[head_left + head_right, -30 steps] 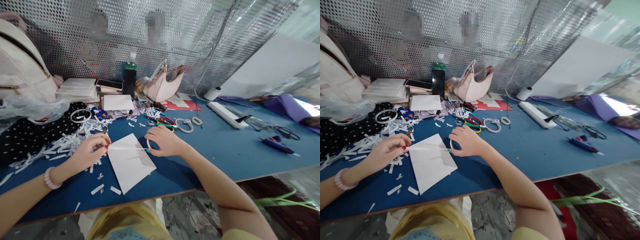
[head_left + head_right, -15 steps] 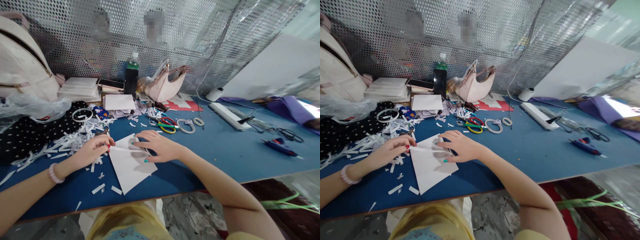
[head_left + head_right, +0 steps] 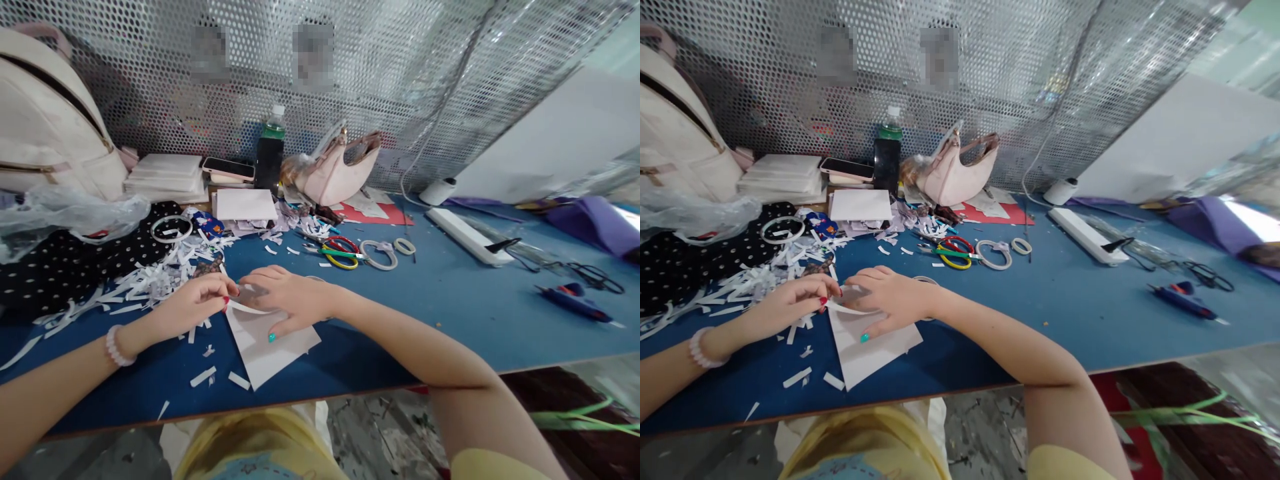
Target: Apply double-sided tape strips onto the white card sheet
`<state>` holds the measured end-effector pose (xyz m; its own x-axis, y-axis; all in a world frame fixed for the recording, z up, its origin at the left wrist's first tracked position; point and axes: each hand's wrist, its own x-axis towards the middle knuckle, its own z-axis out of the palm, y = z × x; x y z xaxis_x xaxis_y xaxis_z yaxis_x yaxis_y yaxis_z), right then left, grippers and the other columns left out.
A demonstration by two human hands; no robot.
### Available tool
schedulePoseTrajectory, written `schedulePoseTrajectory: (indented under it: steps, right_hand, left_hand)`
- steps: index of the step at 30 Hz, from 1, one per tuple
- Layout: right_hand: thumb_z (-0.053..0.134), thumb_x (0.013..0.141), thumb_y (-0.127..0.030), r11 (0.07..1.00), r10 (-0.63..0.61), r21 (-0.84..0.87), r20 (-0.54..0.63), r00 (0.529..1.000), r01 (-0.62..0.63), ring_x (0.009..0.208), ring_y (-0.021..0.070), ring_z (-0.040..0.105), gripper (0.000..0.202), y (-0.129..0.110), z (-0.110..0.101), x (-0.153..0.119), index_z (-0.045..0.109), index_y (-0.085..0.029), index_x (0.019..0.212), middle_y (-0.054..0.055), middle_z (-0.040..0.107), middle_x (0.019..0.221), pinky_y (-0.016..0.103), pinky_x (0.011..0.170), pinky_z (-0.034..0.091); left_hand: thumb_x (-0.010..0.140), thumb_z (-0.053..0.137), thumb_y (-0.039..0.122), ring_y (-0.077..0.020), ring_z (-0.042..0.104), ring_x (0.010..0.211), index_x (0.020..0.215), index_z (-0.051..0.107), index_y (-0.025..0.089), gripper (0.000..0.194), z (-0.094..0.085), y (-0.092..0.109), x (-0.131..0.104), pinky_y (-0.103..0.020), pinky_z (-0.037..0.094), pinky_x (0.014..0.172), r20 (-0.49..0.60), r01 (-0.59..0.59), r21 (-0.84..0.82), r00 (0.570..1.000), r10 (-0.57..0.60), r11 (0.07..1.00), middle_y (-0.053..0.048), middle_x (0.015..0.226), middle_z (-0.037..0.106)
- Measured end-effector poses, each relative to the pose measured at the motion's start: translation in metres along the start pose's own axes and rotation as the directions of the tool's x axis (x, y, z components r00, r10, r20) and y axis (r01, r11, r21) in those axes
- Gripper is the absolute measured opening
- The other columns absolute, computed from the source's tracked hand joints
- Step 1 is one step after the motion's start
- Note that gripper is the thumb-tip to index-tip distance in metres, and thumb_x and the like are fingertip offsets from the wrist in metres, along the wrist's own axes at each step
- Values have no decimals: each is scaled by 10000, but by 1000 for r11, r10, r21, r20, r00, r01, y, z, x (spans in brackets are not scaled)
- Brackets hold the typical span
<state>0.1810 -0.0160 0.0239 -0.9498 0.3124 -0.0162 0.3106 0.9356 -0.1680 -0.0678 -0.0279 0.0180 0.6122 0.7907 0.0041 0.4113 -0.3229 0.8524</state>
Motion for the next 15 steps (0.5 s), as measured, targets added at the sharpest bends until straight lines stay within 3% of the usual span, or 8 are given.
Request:
schedulePoseTrajectory:
  steps: [10,15]
  right_hand:
    - [480,891,-675,998,-35,-57,-32,999,34,1271,342,409,693,-4,4,17,607,-108,1269,227,469,1370,526,1057,341]
    - [465,930,-614,999,-45,-26,-60,997,43,1296,343,384,646,-6,4,13,587,-85,1279,231,469,1374,528,1067,324]
  left_hand:
    - [776,470,319,-185,587,822,656,504,203,170,3,0,-2,-350,487,861,13,40,-39,999,-40,998,-41,966,621]
    - [773,468,326,-217,604,930,648,510,202,180,1,1,-2,-345,490,844,6,22,-33,1000,-22,999,-54,983,622]
